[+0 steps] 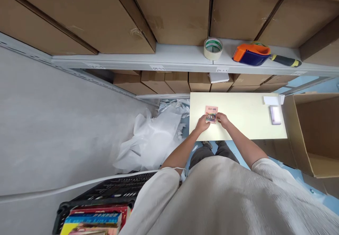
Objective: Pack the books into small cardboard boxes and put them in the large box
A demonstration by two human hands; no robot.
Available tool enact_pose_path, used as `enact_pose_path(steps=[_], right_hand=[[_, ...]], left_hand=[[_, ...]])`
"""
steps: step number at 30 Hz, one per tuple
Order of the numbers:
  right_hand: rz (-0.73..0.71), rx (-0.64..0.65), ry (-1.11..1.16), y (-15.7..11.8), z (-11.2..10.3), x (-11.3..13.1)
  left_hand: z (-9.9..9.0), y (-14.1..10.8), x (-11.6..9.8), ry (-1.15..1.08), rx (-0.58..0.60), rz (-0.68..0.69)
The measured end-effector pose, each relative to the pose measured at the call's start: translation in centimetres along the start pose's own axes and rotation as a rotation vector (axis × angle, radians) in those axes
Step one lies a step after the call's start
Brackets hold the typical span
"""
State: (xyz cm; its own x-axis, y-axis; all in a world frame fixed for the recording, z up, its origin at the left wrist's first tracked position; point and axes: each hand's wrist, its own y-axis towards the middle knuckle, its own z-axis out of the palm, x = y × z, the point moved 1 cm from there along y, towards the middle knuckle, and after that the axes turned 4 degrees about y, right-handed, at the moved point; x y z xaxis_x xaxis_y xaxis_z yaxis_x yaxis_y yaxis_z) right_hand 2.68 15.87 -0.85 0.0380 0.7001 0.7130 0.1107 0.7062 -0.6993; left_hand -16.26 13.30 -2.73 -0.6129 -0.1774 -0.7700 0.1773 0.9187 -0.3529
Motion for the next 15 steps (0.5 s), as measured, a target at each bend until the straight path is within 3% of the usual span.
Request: enact_pose_path(steps=[4, 9, 12, 15], right_hand=[[0.031, -0.078, 0.027, -0.4, -0.3, 0.0], [-0.143, -0.220, -0.194, -1.1, -0.9, 1.0], [-0.254, -0.249, -0.311, -1.5, -0.8, 1.7], [-0.303, -0.148, -0.297, -1.7, -0.1, 1.7]], left_hand=[[0.7, 0.7, 0.0, -0.209, 0.053, -0.082], [1.7, 1.5, -0.7, -0.466, 0.175, -0.076], [1.4, 1.6, -1.2, -0.449, 0.091, -0.088], [0.6, 1.4, -1.7, -0.458, 0.009, -0.129]])
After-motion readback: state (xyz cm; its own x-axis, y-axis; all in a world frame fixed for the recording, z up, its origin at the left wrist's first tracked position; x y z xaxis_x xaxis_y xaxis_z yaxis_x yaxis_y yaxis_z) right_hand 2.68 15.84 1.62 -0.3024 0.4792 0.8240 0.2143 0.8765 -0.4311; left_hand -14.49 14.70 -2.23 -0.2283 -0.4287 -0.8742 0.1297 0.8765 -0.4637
